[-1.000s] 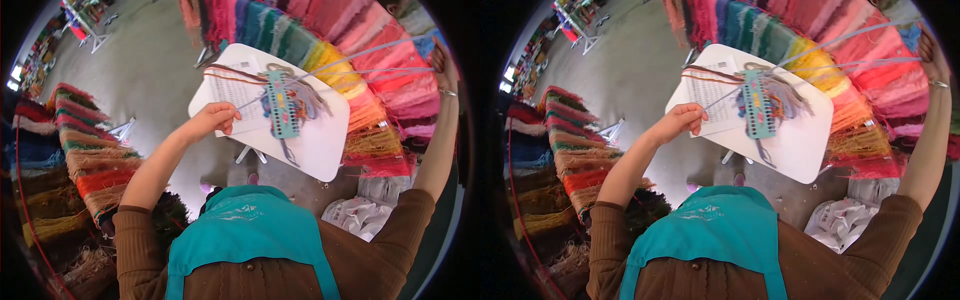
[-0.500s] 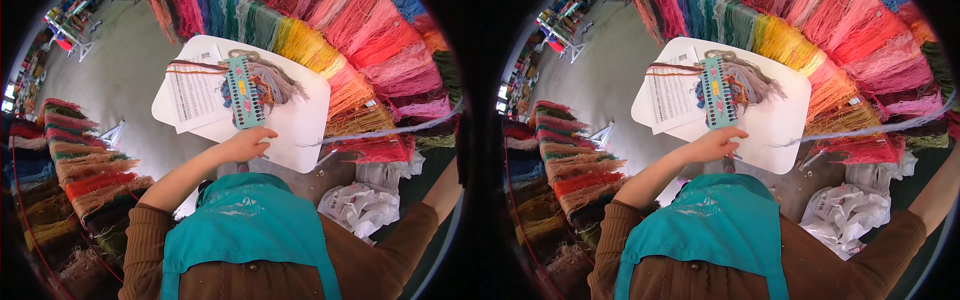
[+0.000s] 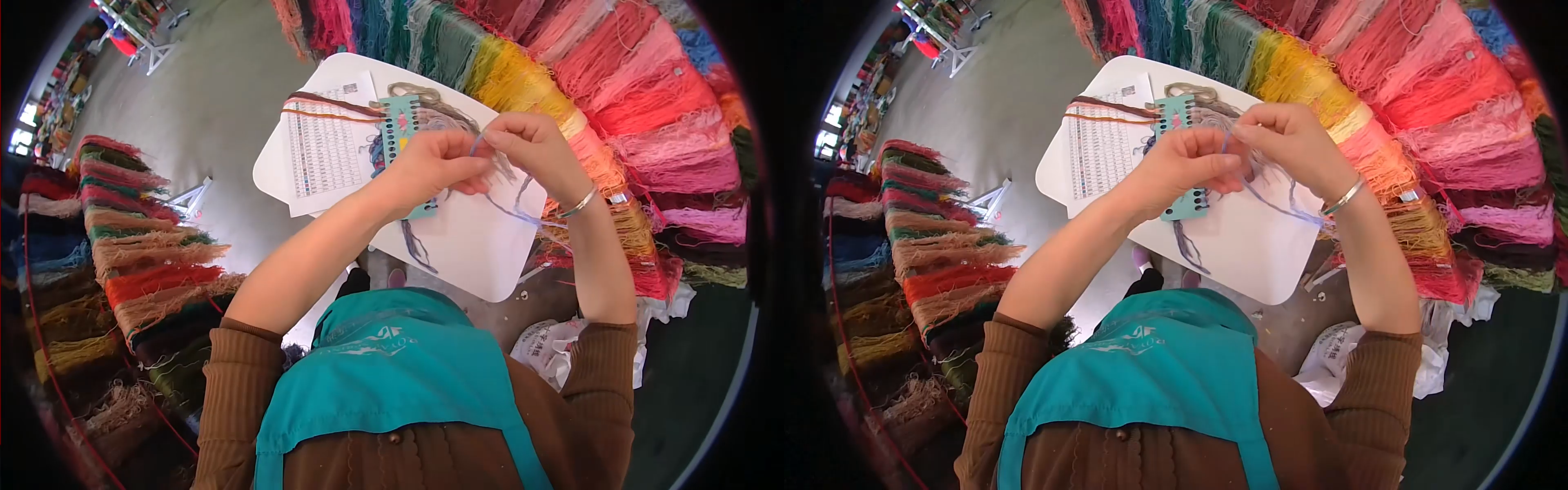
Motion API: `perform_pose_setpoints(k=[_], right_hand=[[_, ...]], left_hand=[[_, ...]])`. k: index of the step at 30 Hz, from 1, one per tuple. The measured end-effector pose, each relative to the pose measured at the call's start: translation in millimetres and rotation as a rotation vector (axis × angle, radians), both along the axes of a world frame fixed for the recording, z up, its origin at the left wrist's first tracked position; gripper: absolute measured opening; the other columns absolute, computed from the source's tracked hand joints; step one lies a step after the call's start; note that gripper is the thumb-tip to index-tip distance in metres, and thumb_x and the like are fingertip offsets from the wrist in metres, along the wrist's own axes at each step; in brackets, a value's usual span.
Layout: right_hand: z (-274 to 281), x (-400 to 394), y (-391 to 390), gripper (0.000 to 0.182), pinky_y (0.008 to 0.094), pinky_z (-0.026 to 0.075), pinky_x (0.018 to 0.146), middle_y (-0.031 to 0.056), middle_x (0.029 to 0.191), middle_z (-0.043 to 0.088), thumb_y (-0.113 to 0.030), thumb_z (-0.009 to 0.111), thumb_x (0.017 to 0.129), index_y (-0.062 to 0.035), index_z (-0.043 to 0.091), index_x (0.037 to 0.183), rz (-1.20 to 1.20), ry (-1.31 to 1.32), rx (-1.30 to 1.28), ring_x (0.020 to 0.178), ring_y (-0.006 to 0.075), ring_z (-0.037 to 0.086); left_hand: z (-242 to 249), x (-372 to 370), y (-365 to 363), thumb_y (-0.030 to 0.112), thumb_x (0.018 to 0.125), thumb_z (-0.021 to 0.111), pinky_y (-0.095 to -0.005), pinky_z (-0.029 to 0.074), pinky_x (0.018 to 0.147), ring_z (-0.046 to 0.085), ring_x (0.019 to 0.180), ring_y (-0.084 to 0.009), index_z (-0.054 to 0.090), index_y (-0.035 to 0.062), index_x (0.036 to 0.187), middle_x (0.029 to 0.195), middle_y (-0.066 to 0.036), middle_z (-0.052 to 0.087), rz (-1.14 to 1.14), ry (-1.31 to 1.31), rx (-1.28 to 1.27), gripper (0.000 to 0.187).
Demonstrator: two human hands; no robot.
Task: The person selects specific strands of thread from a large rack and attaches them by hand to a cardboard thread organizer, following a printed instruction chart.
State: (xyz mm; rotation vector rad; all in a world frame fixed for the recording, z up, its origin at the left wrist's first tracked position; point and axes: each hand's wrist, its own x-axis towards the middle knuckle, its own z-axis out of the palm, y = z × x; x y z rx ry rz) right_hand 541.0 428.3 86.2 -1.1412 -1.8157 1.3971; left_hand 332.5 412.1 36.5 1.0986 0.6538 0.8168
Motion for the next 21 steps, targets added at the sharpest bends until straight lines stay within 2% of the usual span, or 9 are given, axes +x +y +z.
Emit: perform_pose_setpoints(k=[3, 5, 6, 11, 13, 16, 17, 19, 21], right_hand=[[-24.0, 10.1, 6.8, 0.018, 0.0234, 0.045, 0.066, -0.0021, 0.079, 0.063, -0.019, 0.066, 0.091, -0.0014, 0.071, 0.093, -0.083, -0.138, -0.122, 0.074, 0.0062, 0.056], [-46.3, 8.5, 5.0, 0.03, 0.0291, 0.05, 0.081, 0.0097, 0.105, 0.066, -0.021, 0.071, 0.087, -0.0012, 0.07, 0.109, -0.003, -0.281, 0.136, 0.095, 0.0172, 0.062], [-67.4, 12.4, 7.0, 0.061, 0.0332, 0.048, 0.096, 0.0174, 0.133, 0.054, -0.022, 0.077, 0.081, -0.0045, 0.056, 0.135, 0.097, -0.592, 0.667, 0.12, 0.0256, 0.055], [-77.4, -62.6, -0.6, 0.098, 0.0357, 0.046, 0.101, 0.0163, 0.144, 0.047, -0.021, 0.084, 0.071, -0.0098, 0.031, 0.152, 0.148, -0.018, 0.105, 0.13, 0.0266, 0.049], [-85.9, -79.7, 1.3, 0.091, 0.0357, 0.049, 0.096, 0.0152, 0.132, 0.058, -0.023, 0.083, 0.072, -0.0113, 0.036, 0.15, 0.161, 0.036, -0.034, 0.117, 0.0268, 0.059], [-102.8, -94.8, 3.8, 0.063, 0.0271, 0.048, 0.065, 0.0075, 0.089, 0.068, -0.012, 0.077, 0.076, -0.0098, 0.055, 0.135, -0.039, -0.305, 0.115, 0.073, 0.0098, 0.06], [-107.4, -98.1, 4.2, 0.063, 0.0271, 0.048, 0.065, 0.0075, 0.089, 0.068, -0.012, 0.077, 0.076, -0.0098, 0.055, 0.135, -0.036, -0.308, 0.11, 0.073, 0.0098, 0.06], [-122.5, -103.0, 6.0, 0.041, 0.0275, 0.048, 0.062, 0.0089, 0.088, 0.068, -0.013, 0.076, 0.079, -0.0067, 0.066, 0.118, -0.113, -0.234, 0.246, 0.068, 0.0108, 0.059], [-129.4, -110.5, 10.5, 0.031, 0.0276, 0.048, 0.062, 0.009, 0.088, 0.069, -0.014, 0.074, 0.082, -0.0055, 0.068, 0.111, -0.158, -0.211, 0.309, 0.066, 0.0118, 0.059]], left_hand=[[-20.5, -16.1, 2.3, 0.019, 0.096, 0.065, -0.024, 0.056, 0.07, 0.067, 0.075, -0.0102, 0.066, 0.0016, 0.1, 0.085, -0.003, 0.069, -0.004, 0.107, -0.115, 0.018], [-32.9, -29.1, 6.0, 0.019, 0.098, 0.062, -0.0234, 0.055, 0.068, 0.067, 0.073, -0.0099, 0.066, 0.0012, 0.1, 0.083, -0.003, 0.068, 0.009, 0.154, -0.119, 0.018], [-37.6, -33.5, 7.8, 0.019, 0.098, 0.062, -0.0234, 0.055, 0.068, 0.067, 0.073, -0.0099, 0.066, 0.0012, 0.1, 0.083, -0.003, 0.068, 0.007, 0.152, -0.124, 0.018], [-61.6, -48.2, 9.1, 0.017, 0.097, 0.061, -0.0254, 0.049, 0.057, 0.062, 0.064, -0.0111, 0.069, 0.0005, 0.098, 0.078, -0.005, 0.067, -0.036, 0.313, 0.007, 0.018], [-72.0, -56.0, 8.4, 0.017, 0.096, 0.063, -0.0261, 0.047, 0.058, 0.059, 0.063, -0.0109, 0.07, 0.0005, 0.1, 0.077, -0.004, 0.066, 0.049, 0.325, 0.092, 0.018], [-92.5, -72.1, 13.9, 0.02, 0.095, 0.066, -0.0252, 0.047, 0.063, 0.058, 0.071, -0.0092, 0.071, 0.0004, 0.099, 0.077, -0.002, 0.064, 0.331, 0.39, 0.192, 0.02], [-97.0, -76.5, 16.3, 0.02, 0.095, 0.066, -0.0252, 0.047, 0.063, 0.058, 0.071, -0.0092, 0.071, 0.0004, 0.099, 0.077, -0.002, 0.064, 0.333, 0.389, 0.186, 0.02], [-102.8, -82.7, 21.3, 0.021, 0.095, 0.065, -0.024, 0.046, 0.062, 0.058, 0.07, -0.0085, 0.072, 0.0027, 0.097, 0.079, -0.001, 0.064, 0.277, 0.27, -0.252, 0.019], [-113.2, -85.6, 26.4, 0.022, 0.096, 0.065, -0.0231, 0.046, 0.062, 0.058, 0.071, -0.0077, 0.071, 0.005, 0.099, 0.084, 0.0, 0.065, 0.268, 0.208, -0.298, 0.018]])
